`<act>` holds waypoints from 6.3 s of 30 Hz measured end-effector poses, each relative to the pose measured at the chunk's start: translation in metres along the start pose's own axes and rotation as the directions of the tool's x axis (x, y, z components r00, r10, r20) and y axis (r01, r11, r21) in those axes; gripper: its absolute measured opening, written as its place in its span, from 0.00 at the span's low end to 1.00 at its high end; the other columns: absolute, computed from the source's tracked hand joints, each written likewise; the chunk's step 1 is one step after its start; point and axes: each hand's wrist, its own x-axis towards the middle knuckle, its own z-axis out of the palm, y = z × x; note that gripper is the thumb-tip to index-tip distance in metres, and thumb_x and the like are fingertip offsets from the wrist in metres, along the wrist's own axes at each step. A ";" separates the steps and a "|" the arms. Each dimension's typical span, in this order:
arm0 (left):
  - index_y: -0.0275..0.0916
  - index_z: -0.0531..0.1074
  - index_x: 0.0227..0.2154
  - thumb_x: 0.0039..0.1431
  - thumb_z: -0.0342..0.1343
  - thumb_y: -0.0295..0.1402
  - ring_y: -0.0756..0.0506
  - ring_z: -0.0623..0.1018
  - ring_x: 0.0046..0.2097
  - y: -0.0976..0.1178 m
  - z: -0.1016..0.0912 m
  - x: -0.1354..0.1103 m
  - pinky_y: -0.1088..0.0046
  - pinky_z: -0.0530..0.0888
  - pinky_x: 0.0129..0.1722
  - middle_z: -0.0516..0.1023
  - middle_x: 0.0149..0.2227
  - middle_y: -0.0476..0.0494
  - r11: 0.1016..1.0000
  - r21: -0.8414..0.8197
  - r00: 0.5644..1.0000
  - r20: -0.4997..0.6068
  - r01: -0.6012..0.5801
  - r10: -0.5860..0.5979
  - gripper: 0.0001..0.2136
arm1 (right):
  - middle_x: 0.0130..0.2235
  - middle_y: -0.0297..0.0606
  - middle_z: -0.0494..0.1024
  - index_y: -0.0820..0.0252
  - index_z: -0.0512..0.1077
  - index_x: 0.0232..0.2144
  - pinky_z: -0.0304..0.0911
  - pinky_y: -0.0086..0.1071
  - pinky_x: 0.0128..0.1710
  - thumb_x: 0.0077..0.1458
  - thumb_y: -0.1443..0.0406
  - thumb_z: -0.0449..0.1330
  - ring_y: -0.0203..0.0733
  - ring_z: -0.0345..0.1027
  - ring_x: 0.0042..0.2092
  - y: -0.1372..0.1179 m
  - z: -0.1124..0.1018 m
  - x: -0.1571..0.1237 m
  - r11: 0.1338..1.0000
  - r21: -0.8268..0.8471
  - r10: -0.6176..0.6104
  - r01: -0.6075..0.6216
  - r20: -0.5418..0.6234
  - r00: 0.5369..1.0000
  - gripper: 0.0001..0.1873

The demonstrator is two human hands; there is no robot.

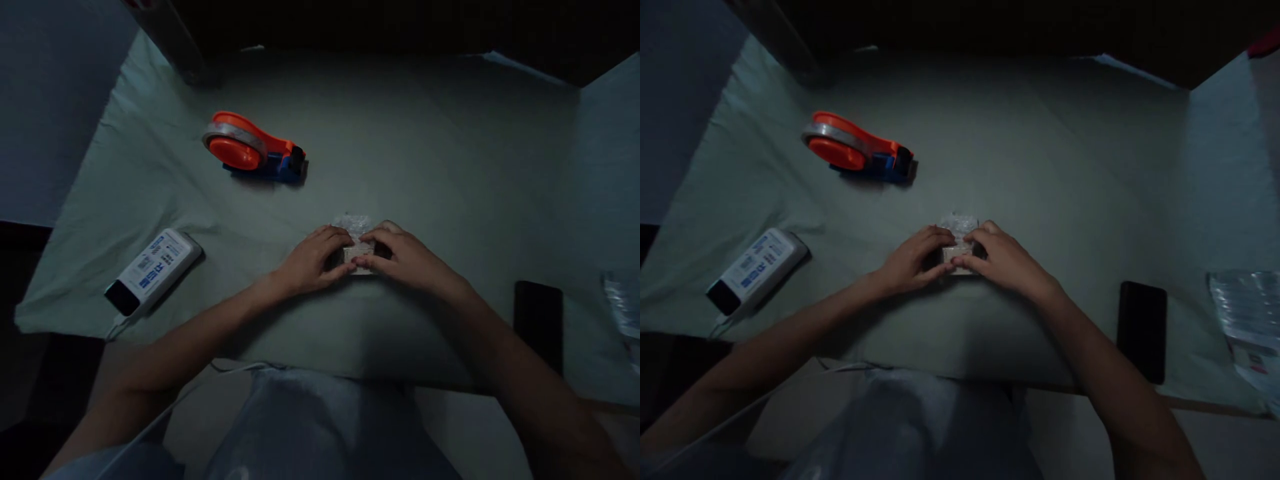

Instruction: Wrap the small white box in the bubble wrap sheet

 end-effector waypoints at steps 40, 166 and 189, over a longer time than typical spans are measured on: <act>0.37 0.62 0.56 0.58 0.53 0.47 0.37 0.63 0.59 -0.033 -0.021 0.042 0.55 0.59 0.59 0.65 0.56 0.34 0.969 0.247 0.983 -0.172 -0.023 0.067 0.27 | 0.43 0.43 0.76 0.57 0.72 0.40 0.63 0.44 0.51 0.61 0.61 0.50 0.48 0.68 0.48 0.016 0.001 0.054 0.973 -0.172 -0.216 0.156 -0.425 0.879 0.12; 0.36 0.61 0.46 0.54 0.56 0.31 0.32 0.43 0.68 0.034 0.024 -0.030 0.46 0.55 0.62 0.44 0.66 0.29 0.997 0.075 0.997 -0.079 0.022 -0.016 0.17 | 0.23 0.28 0.68 0.60 0.72 0.30 0.56 0.27 0.23 0.46 0.64 0.59 0.30 0.59 0.23 0.023 0.005 0.039 0.741 0.670 0.361 -0.036 -0.354 0.863 0.06; 0.39 0.56 0.57 0.50 0.47 0.22 0.39 0.61 0.60 0.035 0.010 -0.021 0.51 0.61 0.59 0.60 0.56 0.35 0.997 0.016 0.981 -0.183 0.073 -0.069 0.28 | 0.27 0.31 0.71 0.61 0.55 0.59 0.62 0.33 0.30 0.53 0.65 0.54 0.38 0.66 0.26 0.004 0.017 -0.048 0.974 0.087 0.228 -0.211 -0.383 0.895 0.30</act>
